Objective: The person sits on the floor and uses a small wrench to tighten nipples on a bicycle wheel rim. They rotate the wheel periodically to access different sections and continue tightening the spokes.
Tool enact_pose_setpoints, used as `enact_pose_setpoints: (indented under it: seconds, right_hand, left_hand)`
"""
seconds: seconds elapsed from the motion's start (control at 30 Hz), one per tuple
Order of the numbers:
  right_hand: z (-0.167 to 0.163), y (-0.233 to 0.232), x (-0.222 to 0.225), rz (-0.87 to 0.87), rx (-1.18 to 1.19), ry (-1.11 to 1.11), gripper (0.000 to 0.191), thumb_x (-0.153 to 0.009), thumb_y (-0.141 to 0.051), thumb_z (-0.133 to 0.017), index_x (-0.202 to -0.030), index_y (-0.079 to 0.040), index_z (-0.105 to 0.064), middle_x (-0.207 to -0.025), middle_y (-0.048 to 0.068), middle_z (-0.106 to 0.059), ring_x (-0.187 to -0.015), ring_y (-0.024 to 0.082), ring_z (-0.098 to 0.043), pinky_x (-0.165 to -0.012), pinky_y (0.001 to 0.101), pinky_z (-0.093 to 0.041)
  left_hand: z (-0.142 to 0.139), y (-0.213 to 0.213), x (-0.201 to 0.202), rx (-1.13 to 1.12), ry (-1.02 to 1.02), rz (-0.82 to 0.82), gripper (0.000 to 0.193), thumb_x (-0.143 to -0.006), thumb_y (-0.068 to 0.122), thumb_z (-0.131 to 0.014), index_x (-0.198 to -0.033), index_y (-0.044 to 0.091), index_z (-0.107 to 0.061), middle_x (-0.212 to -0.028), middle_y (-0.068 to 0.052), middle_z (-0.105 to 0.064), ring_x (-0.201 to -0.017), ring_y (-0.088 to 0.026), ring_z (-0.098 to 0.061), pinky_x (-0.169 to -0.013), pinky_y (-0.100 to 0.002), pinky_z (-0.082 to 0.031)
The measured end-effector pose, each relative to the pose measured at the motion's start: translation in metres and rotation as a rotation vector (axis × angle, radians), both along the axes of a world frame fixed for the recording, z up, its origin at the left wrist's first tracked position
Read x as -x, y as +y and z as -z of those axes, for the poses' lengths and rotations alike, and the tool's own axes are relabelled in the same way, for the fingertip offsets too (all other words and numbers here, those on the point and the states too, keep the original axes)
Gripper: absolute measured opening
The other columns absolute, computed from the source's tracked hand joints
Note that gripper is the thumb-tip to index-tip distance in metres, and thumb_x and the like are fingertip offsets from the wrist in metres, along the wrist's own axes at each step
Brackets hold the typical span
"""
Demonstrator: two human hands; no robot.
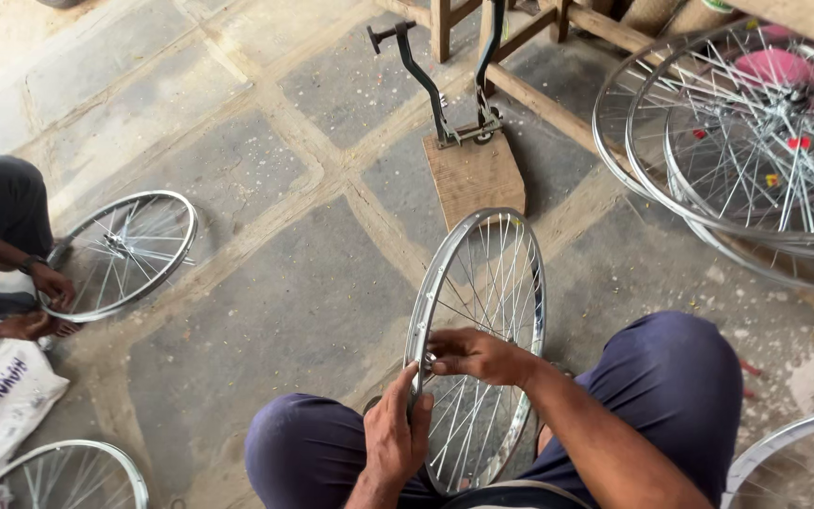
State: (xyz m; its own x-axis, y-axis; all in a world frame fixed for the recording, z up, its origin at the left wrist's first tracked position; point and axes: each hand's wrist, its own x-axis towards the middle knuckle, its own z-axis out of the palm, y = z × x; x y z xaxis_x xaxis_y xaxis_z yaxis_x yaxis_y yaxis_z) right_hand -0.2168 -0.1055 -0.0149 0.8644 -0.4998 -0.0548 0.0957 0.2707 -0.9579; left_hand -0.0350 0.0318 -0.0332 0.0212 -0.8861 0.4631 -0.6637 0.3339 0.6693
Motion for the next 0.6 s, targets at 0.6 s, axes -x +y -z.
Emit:
enact_pose_setpoints:
  seconds: [0.6]
  right_hand:
    - [0.019,0.04,-0.051,0.756,1.213,0.398,0.022,-0.088,-0.03,-0.075,-0.091,-0.009,-0.067,-0.071,0.007,-0.064,-0.07,0.028,-0.065,-0.068,0.0435,-0.051]
  left_hand:
    - [-0.003,0.001,-0.003,0.05,-0.024,-0.034,0.039,-0.103,0.019,-0.062,-0.136,0.0,-0.057,-0.094,-0.015,-0.074,-0.071,-0.023,-0.074,-0.057,-0.035,-0.057]
